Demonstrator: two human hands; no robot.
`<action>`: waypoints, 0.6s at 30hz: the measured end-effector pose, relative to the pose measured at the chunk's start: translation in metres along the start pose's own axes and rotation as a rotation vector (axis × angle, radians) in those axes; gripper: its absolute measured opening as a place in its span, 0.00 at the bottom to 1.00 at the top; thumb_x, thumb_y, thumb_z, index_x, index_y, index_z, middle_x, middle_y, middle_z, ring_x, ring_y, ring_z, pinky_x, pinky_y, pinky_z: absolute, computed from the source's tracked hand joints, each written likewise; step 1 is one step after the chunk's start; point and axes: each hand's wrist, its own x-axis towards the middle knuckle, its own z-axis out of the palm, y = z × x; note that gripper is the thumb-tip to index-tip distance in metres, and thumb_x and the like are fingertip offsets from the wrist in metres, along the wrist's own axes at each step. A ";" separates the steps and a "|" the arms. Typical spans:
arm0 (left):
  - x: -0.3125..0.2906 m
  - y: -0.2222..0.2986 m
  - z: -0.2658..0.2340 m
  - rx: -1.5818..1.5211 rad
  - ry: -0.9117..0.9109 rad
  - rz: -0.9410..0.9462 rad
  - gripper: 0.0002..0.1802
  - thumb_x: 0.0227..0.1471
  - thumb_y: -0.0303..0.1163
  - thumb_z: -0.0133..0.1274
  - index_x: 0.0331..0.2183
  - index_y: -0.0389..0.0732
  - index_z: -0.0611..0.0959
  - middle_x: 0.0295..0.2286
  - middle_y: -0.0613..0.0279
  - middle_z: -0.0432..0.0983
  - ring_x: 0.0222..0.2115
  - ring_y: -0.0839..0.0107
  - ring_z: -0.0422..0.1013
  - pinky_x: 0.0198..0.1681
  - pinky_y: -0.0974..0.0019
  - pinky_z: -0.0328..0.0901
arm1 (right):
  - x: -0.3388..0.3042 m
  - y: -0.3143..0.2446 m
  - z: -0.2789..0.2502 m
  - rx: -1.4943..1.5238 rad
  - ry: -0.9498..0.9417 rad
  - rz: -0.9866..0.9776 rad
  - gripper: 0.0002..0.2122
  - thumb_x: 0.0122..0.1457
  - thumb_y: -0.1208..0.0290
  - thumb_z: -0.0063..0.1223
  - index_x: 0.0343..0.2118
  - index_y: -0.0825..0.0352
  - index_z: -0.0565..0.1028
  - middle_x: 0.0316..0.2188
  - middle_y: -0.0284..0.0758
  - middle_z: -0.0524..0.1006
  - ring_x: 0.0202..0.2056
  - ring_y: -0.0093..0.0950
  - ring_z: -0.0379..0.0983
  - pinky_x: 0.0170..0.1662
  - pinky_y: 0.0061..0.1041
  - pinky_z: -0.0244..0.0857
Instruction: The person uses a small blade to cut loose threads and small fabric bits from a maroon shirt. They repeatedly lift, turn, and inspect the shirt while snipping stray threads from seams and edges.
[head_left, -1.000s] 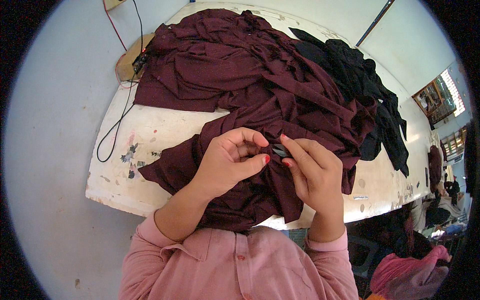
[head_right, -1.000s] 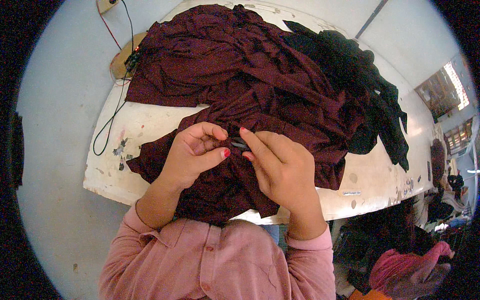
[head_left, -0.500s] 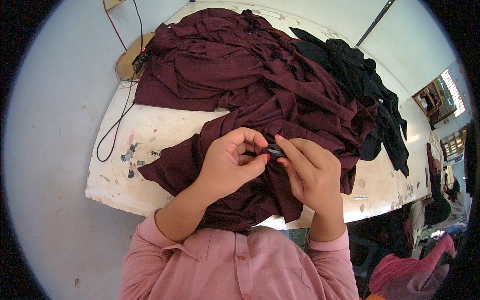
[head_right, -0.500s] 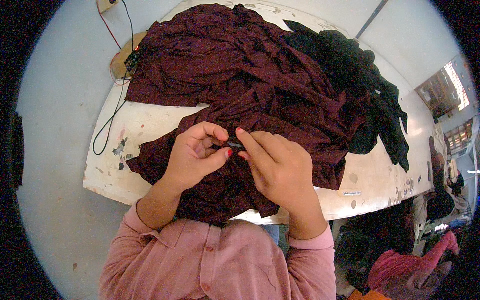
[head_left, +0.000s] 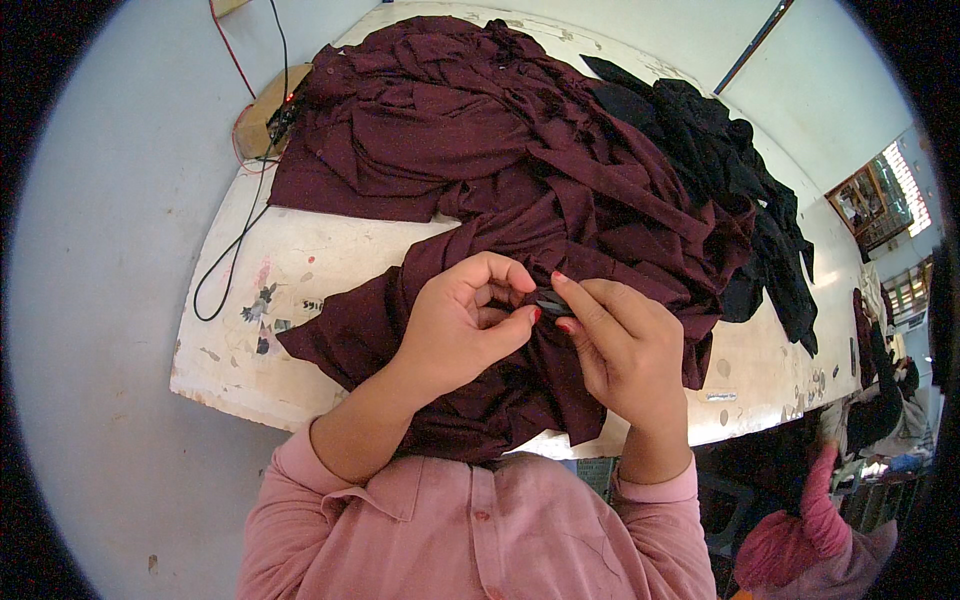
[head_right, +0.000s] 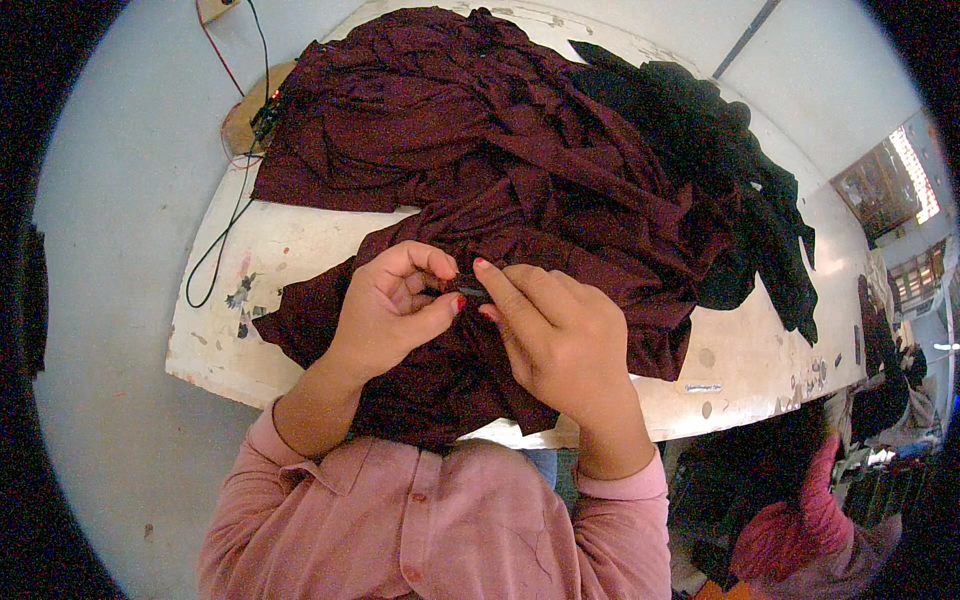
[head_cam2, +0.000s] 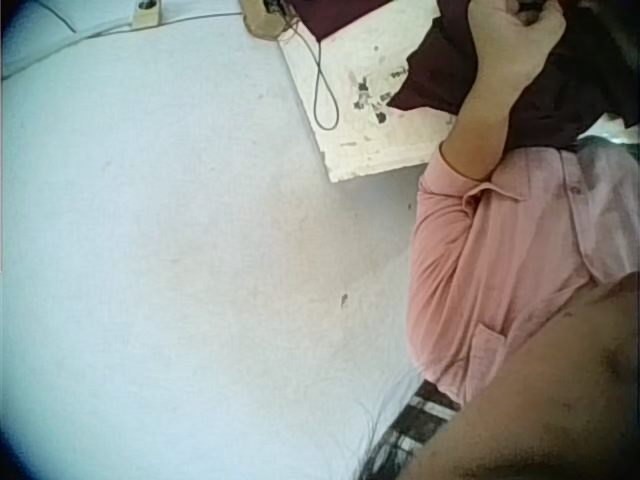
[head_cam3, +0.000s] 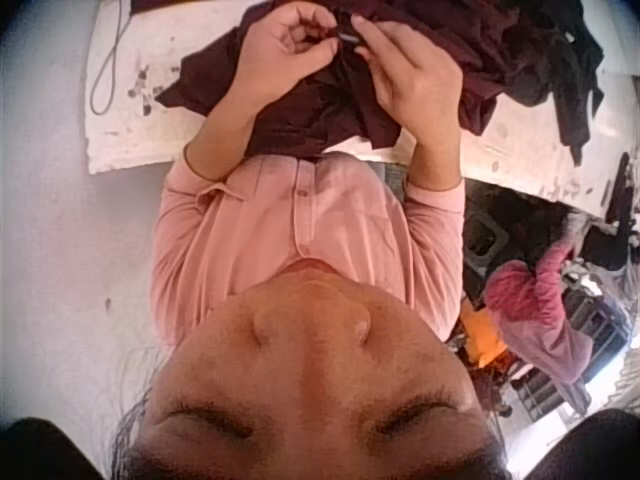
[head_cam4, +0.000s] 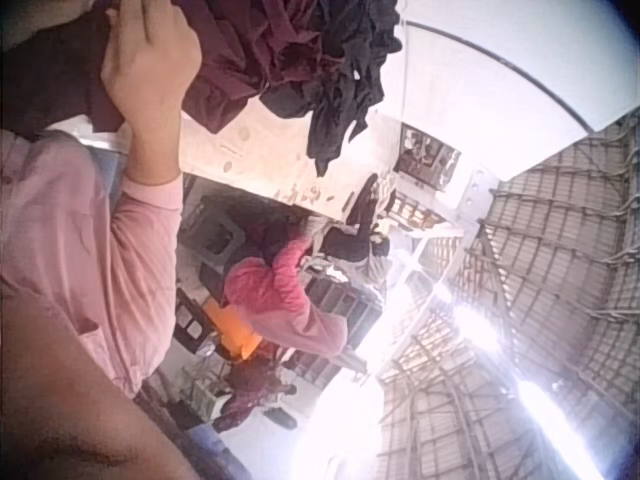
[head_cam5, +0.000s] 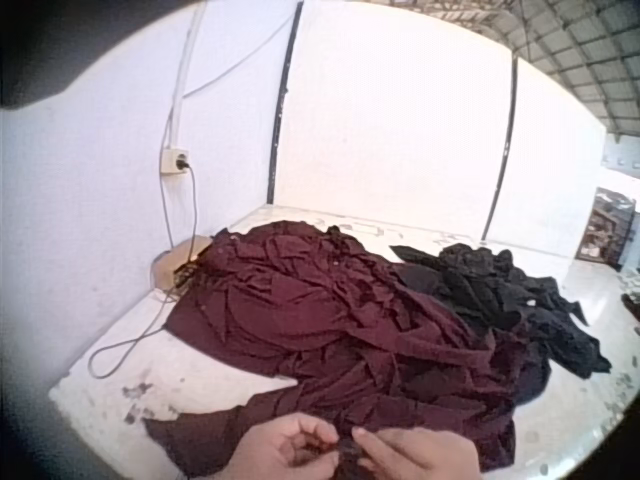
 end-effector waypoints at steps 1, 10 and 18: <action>0.000 0.001 0.001 0.020 0.009 -0.007 0.16 0.45 0.15 0.56 0.38 0.37 0.73 0.37 0.67 0.70 0.40 0.80 0.68 0.44 0.75 0.64 | 0.000 0.000 0.000 -0.013 0.007 0.005 0.18 0.47 0.70 0.59 0.44 0.64 0.76 0.32 0.33 0.76 0.27 0.29 0.73 0.27 0.25 0.65; -0.001 0.002 0.002 0.072 0.017 -0.002 0.16 0.46 0.15 0.56 0.38 0.38 0.73 0.38 0.67 0.69 0.40 0.81 0.68 0.41 0.76 0.66 | 0.000 -0.001 0.000 -0.037 0.010 0.018 0.18 0.47 0.71 0.59 0.44 0.63 0.76 0.32 0.32 0.76 0.27 0.29 0.73 0.27 0.26 0.65; -0.001 0.003 0.003 0.098 0.006 -0.007 0.16 0.46 0.15 0.56 0.38 0.38 0.72 0.37 0.67 0.69 0.40 0.80 0.68 0.40 0.77 0.66 | -0.001 0.000 0.002 -0.013 0.011 0.009 0.18 0.47 0.71 0.59 0.44 0.64 0.76 0.33 0.33 0.76 0.28 0.30 0.73 0.27 0.26 0.65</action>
